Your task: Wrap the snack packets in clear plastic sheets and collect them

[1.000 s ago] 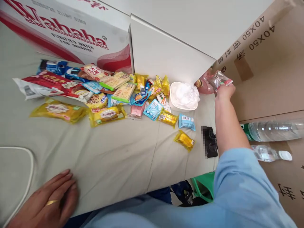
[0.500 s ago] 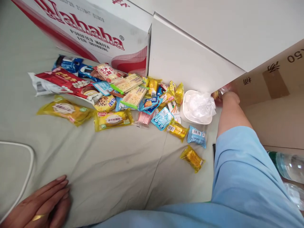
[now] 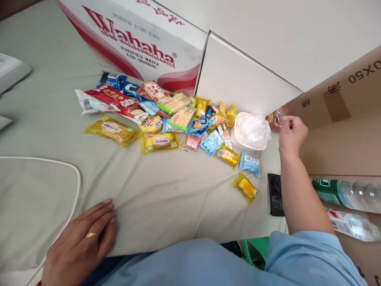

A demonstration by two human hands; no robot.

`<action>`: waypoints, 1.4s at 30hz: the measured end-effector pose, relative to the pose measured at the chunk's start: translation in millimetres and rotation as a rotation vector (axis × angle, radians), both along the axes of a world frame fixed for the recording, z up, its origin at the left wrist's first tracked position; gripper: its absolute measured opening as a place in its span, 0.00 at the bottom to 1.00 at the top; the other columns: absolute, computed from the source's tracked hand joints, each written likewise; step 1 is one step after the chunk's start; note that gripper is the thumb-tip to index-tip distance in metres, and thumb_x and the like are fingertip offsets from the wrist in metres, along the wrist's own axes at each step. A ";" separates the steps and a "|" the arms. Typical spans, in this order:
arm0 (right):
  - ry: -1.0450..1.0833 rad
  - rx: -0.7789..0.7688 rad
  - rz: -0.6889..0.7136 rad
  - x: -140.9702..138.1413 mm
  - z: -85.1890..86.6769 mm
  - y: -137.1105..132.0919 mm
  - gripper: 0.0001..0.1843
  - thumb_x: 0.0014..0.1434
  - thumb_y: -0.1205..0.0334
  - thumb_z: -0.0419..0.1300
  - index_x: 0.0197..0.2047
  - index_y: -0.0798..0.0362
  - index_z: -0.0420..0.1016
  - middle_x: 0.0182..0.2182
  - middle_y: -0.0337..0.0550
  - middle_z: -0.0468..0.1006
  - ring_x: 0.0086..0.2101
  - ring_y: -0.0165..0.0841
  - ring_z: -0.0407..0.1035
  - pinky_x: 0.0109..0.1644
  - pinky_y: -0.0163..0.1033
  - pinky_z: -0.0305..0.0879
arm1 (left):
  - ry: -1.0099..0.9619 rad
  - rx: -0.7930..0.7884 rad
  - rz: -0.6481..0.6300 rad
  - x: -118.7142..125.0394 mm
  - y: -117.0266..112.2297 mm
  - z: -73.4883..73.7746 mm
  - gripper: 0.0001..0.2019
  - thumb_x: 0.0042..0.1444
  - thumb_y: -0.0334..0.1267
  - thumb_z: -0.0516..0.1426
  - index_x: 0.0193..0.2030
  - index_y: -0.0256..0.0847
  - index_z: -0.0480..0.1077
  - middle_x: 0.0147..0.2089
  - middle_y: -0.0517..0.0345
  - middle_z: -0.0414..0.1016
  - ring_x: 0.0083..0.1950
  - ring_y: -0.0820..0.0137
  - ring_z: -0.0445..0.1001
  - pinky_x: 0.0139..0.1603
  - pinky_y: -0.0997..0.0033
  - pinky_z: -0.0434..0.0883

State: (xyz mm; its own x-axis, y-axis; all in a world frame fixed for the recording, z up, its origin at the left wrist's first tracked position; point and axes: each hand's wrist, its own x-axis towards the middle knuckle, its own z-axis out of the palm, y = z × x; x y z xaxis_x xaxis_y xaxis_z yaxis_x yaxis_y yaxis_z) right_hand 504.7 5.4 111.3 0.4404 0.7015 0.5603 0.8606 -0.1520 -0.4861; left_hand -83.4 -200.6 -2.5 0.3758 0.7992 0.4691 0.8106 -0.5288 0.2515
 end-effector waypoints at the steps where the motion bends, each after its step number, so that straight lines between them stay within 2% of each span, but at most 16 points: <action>1: -0.001 -0.044 0.041 -12.4 0.8 -9.5 0.11 0.66 0.61 0.56 0.43 0.54 0.80 0.39 0.54 0.81 0.34 0.37 0.71 0.41 0.43 0.68 | -0.006 0.004 -0.004 0.3 0.0 -0.1 0.15 0.57 0.26 0.63 0.49 0.45 0.74 0.52 0.49 0.83 0.55 0.54 0.84 0.52 0.54 0.82; 6: -0.267 -0.386 0.115 -55.2 2.4 -22.6 0.16 0.58 0.57 0.68 0.48 0.53 0.80 0.46 0.52 0.76 0.37 0.37 0.69 0.48 0.47 0.67 | -0.050 0.012 -0.024 1.2 -1.3 -1.9 0.16 0.57 0.26 0.62 0.51 0.43 0.73 0.52 0.47 0.83 0.58 0.54 0.83 0.56 0.53 0.81; 8: -0.369 -0.500 0.111 -62.3 1.9 -18.8 0.11 0.57 0.61 0.68 0.44 0.54 0.81 0.45 0.53 0.76 0.42 0.42 0.70 0.50 0.49 0.66 | -0.067 -0.001 -0.010 1.5 -2.9 -3.2 0.16 0.57 0.26 0.61 0.51 0.44 0.74 0.52 0.47 0.83 0.59 0.54 0.82 0.58 0.53 0.81; 10: -0.368 -0.515 0.079 -65.0 4.2 -15.7 0.06 0.58 0.65 0.65 0.39 0.54 0.80 0.40 0.51 0.76 0.42 0.42 0.70 0.51 0.50 0.66 | -0.089 -0.015 0.007 2.2 -4.5 -4.7 0.16 0.57 0.25 0.60 0.51 0.44 0.74 0.52 0.48 0.83 0.59 0.55 0.82 0.59 0.52 0.81; 13: -0.236 -0.375 0.030 -66.8 18.3 -17.3 0.04 0.58 0.66 0.65 0.39 0.55 0.79 0.39 0.49 0.76 0.34 0.35 0.68 0.49 0.47 0.69 | -0.121 -0.022 0.028 3.2 -6.3 -7.4 0.14 0.58 0.26 0.59 0.48 0.44 0.75 0.52 0.48 0.83 0.58 0.56 0.82 0.59 0.53 0.81; 17: -0.023 -0.021 0.031 -84.1 52.5 -35.2 0.03 0.55 0.66 0.67 0.34 0.52 0.77 0.45 0.54 0.74 0.32 0.32 0.65 0.41 0.44 0.68 | -0.162 -0.041 0.044 2.8 -6.8 -10.3 0.11 0.59 0.27 0.59 0.46 0.44 0.76 0.50 0.48 0.84 0.58 0.57 0.82 0.59 0.54 0.80; 19: 0.201 0.131 0.108 -106.1 65.8 -52.7 0.06 0.54 0.63 0.68 0.33 0.49 0.74 0.38 0.48 0.74 0.28 0.31 0.62 0.31 0.41 0.64 | -0.236 -0.053 0.054 2.6 -7.1 -8.6 0.09 0.60 0.29 0.59 0.45 0.43 0.76 0.49 0.48 0.84 0.57 0.58 0.82 0.59 0.55 0.80; 21: 0.516 0.157 0.235 -138.5 67.8 -77.4 0.11 0.52 0.59 0.70 0.33 0.47 0.70 0.27 0.37 0.69 0.22 0.28 0.56 0.24 0.37 0.55 | -0.364 -0.087 0.079 5.0 -8.8 -2.6 0.07 0.63 0.31 0.58 0.45 0.43 0.76 0.49 0.48 0.83 0.54 0.59 0.83 0.57 0.56 0.80; 23: 0.833 0.001 0.377 -180.2 54.1 -108.2 0.17 0.48 0.56 0.73 0.34 0.48 0.68 0.22 0.32 0.66 0.19 0.24 0.49 0.20 0.33 0.46 | -0.528 -0.194 0.088 12.8 -12.3 7.4 0.06 0.66 0.34 0.57 0.44 0.44 0.76 0.48 0.48 0.82 0.50 0.62 0.82 0.54 0.57 0.80; 26: 1.187 -0.370 0.445 -250.7 9.1 -157.9 0.21 0.48 0.50 0.74 0.37 0.48 0.68 0.22 0.32 0.70 0.17 0.21 0.46 0.19 0.29 0.39 | -0.850 -0.521 0.023 36.2 -18.6 23.9 0.09 0.69 0.43 0.55 0.45 0.44 0.76 0.45 0.49 0.80 0.44 0.65 0.81 0.44 0.62 0.81; 29: 1.295 -0.603 0.551 -313.9 -38.7 -197.2 0.20 0.52 0.46 0.73 0.36 0.48 0.70 0.22 0.32 0.69 0.18 0.22 0.47 0.19 0.29 0.43 | -1.288 -0.976 -0.078 63.1 -19.5 30.9 0.22 0.66 0.57 0.58 0.56 0.43 0.72 0.54 0.45 0.77 0.42 0.65 0.81 0.28 0.70 0.77; 31: 1.266 -0.618 0.639 -342.6 -58.8 -212.3 0.19 0.54 0.45 0.73 0.34 0.50 0.74 0.24 0.34 0.70 0.21 0.24 0.53 0.22 0.30 0.51 | -1.480 -1.134 -0.104 74.2 -16.8 28.5 0.26 0.59 0.61 0.63 0.52 0.41 0.73 0.45 0.50 0.79 0.33 0.70 0.77 0.25 0.72 0.73; 33: 1.262 -0.520 0.665 -357.0 -67.9 -219.2 0.18 0.53 0.47 0.75 0.33 0.51 0.76 0.33 0.38 0.74 0.26 0.24 0.58 0.25 0.31 0.56 | -1.602 -1.174 -0.085 76.9 -13.6 23.5 0.25 0.53 0.59 0.69 0.43 0.39 0.73 0.33 0.58 0.76 0.27 0.75 0.70 0.25 0.74 0.69; 35: 1.336 -0.412 0.633 -357.9 -69.4 -221.6 0.18 0.52 0.49 0.76 0.33 0.50 0.76 0.40 0.39 0.74 0.27 0.23 0.58 0.26 0.31 0.56 | -1.696 -1.176 -0.034 73.4 -11.3 19.1 0.24 0.50 0.56 0.72 0.37 0.39 0.71 0.29 0.62 0.74 0.26 0.77 0.67 0.26 0.75 0.66; 38: 1.447 -0.395 0.592 -346.6 -66.3 -225.2 0.18 0.52 0.50 0.77 0.34 0.49 0.75 0.39 0.37 0.73 0.24 0.21 0.53 0.24 0.30 0.53 | -1.779 -1.156 0.033 66.9 -11.8 15.4 0.24 0.49 0.54 0.74 0.36 0.39 0.71 0.32 0.61 0.75 0.30 0.76 0.70 0.32 0.74 0.69; 42: 1.342 -0.514 0.627 -339.2 -63.7 -232.6 0.17 0.58 0.45 0.73 0.36 0.49 0.76 0.33 0.37 0.73 0.24 0.24 0.55 0.23 0.31 0.52 | -1.632 -1.025 0.045 70.4 -20.2 13.7 0.23 0.49 0.48 0.74 0.45 0.41 0.72 0.42 0.57 0.78 0.37 0.72 0.76 0.41 0.69 0.74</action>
